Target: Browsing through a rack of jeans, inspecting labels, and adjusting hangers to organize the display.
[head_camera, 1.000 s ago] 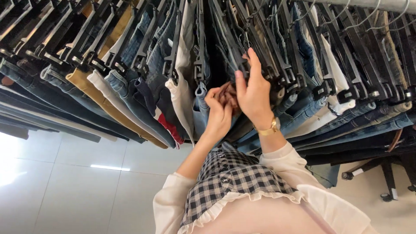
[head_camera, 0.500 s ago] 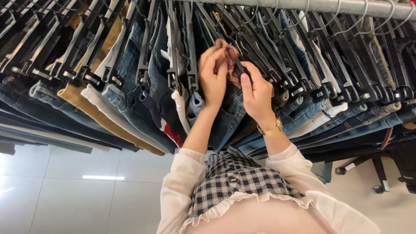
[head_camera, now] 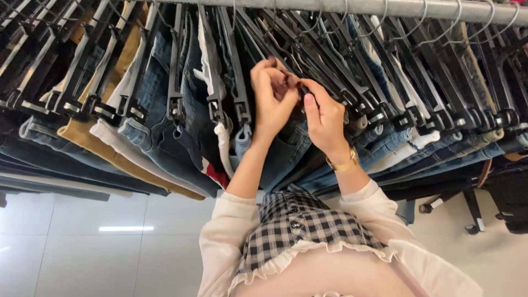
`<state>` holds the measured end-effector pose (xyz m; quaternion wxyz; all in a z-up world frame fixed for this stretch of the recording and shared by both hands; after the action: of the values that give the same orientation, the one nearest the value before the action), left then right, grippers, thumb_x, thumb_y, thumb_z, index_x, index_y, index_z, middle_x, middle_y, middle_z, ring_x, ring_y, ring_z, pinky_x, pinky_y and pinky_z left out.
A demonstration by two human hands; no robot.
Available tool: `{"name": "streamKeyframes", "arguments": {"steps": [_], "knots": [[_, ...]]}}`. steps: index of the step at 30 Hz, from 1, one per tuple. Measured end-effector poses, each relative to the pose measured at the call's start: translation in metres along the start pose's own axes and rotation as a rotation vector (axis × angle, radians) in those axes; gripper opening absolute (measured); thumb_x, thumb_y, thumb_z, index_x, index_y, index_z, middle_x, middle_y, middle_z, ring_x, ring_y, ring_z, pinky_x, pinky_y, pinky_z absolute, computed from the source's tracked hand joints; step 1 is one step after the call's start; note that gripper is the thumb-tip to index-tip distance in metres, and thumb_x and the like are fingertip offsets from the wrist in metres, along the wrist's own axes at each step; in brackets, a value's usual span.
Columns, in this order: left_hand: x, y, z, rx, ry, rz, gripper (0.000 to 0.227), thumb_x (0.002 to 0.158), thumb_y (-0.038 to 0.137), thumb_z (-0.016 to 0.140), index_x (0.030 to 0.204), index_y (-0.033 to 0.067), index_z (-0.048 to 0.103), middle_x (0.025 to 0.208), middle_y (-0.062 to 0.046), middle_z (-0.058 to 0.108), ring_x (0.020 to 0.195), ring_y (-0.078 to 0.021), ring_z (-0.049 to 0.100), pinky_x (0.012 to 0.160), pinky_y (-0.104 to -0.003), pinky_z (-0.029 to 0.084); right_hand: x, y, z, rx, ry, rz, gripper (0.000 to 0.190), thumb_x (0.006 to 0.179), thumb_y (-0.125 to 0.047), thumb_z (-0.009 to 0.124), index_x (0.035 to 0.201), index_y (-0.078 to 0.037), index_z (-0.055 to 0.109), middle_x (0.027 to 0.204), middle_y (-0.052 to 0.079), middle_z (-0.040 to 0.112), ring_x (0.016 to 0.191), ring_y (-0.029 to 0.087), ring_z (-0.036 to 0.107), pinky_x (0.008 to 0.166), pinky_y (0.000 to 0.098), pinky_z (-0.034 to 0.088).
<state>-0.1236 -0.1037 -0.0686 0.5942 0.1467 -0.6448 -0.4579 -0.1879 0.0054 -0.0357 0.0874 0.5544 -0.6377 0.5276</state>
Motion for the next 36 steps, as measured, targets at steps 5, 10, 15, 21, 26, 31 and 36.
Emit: {"name": "streamKeyframes", "arguments": {"steps": [5,10,15,21,26,31,36], "knots": [[0.005,-0.04,0.004,0.017,0.022,-0.112,0.031,0.062,0.0,0.061,0.084,0.0119,0.044,0.109,-0.007,0.04,0.097,-0.0258,0.042,0.087,-0.036,0.034,-0.011,0.006,0.001,0.033,0.01,0.018,0.026,0.094,-0.014,0.042,0.11,0.0,0.057,0.094,0.018,0.063,0.085,0.032,0.061,0.072,0.0361,0.049],[-0.01,-0.02,0.007,0.026,-0.067,-0.208,0.037,0.057,0.001,0.061,0.086,0.0142,0.043,0.107,-0.004,0.038,0.092,-0.0221,0.04,0.08,-0.027,0.037,0.002,-0.011,-0.003,0.039,0.014,0.008,0.025,0.094,-0.013,0.041,0.109,0.0,0.056,0.092,0.018,0.063,0.083,0.031,0.062,0.07,0.0357,0.05],[0.006,-0.025,0.001,0.044,0.09,-0.034,0.031,0.063,-0.002,0.056,0.087,0.0129,0.046,0.11,-0.009,0.04,0.093,-0.0209,0.041,0.079,-0.027,0.036,-0.004,-0.004,-0.001,0.042,0.001,0.015,0.026,0.094,-0.014,0.042,0.111,0.0,0.057,0.094,0.018,0.063,0.083,0.032,0.062,0.068,0.0359,0.05],[0.04,-0.053,-0.001,0.053,0.102,0.0,0.022,0.086,-0.007,0.041,0.104,0.0033,0.045,0.122,-0.015,0.041,0.121,-0.0292,0.039,0.103,-0.037,0.038,-0.001,-0.014,-0.003,0.033,-0.088,-0.022,0.029,0.095,-0.015,0.038,0.114,0.004,0.05,0.067,0.009,0.06,0.084,0.021,0.067,0.053,0.0195,0.045],[0.066,-0.097,-0.01,0.18,0.125,-0.139,0.03,0.085,-0.002,0.04,0.111,0.0118,0.045,0.118,-0.012,0.052,0.103,-0.0248,0.057,0.086,-0.033,0.049,0.0,-0.011,0.0,0.039,-0.109,-0.051,0.029,0.095,-0.015,0.038,0.114,0.004,0.049,0.064,0.009,0.059,0.084,0.022,0.067,0.05,0.0186,0.044],[0.083,-0.11,-0.008,0.146,0.124,-0.122,0.033,0.083,-0.009,0.038,0.107,0.0137,0.042,0.103,-0.009,0.056,0.086,-0.0219,0.06,0.07,-0.03,0.057,0.002,-0.003,0.001,0.027,-0.124,-0.049,0.029,0.095,-0.015,0.04,0.115,0.005,0.049,0.062,0.007,0.057,0.073,0.018,0.067,0.05,0.0191,0.045],[0.095,-0.117,-0.01,0.283,0.088,-0.125,0.033,0.08,-0.006,0.038,0.11,0.0075,0.042,0.084,-0.009,0.053,0.077,-0.0236,0.051,0.065,-0.033,0.04,0.004,-0.001,0.003,0.001,-0.138,-0.059,0.031,0.095,-0.017,0.039,0.116,0.003,0.049,0.092,0.015,0.066,0.048,0.009,0.053,0.046,0.0187,0.041]]}}
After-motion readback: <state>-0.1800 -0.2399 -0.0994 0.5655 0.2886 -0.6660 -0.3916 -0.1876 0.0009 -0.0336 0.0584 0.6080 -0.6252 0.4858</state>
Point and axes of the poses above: each hand's wrist, its own x-axis towards the middle knuckle, its own z-axis out of the palm, y = z × x, the point moved 4 cm from there along x, towards the middle knuckle
